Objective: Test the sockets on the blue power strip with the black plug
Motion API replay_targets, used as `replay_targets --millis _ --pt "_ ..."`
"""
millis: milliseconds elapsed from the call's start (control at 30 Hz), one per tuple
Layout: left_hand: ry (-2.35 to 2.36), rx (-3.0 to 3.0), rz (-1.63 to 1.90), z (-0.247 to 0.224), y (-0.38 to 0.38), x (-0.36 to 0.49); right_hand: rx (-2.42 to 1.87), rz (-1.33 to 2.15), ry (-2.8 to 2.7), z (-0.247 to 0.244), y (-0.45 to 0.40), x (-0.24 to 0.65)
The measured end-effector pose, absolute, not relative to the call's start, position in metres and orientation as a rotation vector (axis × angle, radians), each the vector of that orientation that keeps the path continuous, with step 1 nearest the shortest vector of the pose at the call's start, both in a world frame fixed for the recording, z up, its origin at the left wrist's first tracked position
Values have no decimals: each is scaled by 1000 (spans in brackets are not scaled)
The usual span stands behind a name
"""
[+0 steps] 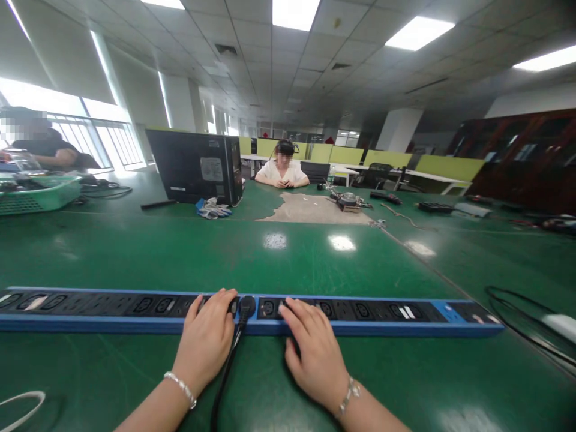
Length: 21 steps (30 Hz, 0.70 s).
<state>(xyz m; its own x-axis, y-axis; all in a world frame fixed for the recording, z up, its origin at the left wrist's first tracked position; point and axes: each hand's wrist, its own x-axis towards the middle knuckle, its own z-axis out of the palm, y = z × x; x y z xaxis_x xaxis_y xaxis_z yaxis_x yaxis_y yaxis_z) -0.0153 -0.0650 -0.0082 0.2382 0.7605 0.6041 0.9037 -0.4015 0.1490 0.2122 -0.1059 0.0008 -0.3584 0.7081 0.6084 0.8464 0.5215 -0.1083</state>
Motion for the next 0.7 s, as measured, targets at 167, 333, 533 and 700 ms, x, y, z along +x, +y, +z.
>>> replay_targets --millis 167,333,533,700 --pt "-1468 -2235 -877 -13 -66 -16 -1096 -141 -2122 6 -92 144" --pt "-1484 -2224 -855 -11 -66 -17 -1070 -183 -2009 8 -78 122" --pt "-1567 -2197 -885 -5 -66 -11 -1062 -266 -1977 3 -70 126" --pt "-1540 -2189 -894 -7 -65 -12 -1064 -269 -1935 1 -66 124"
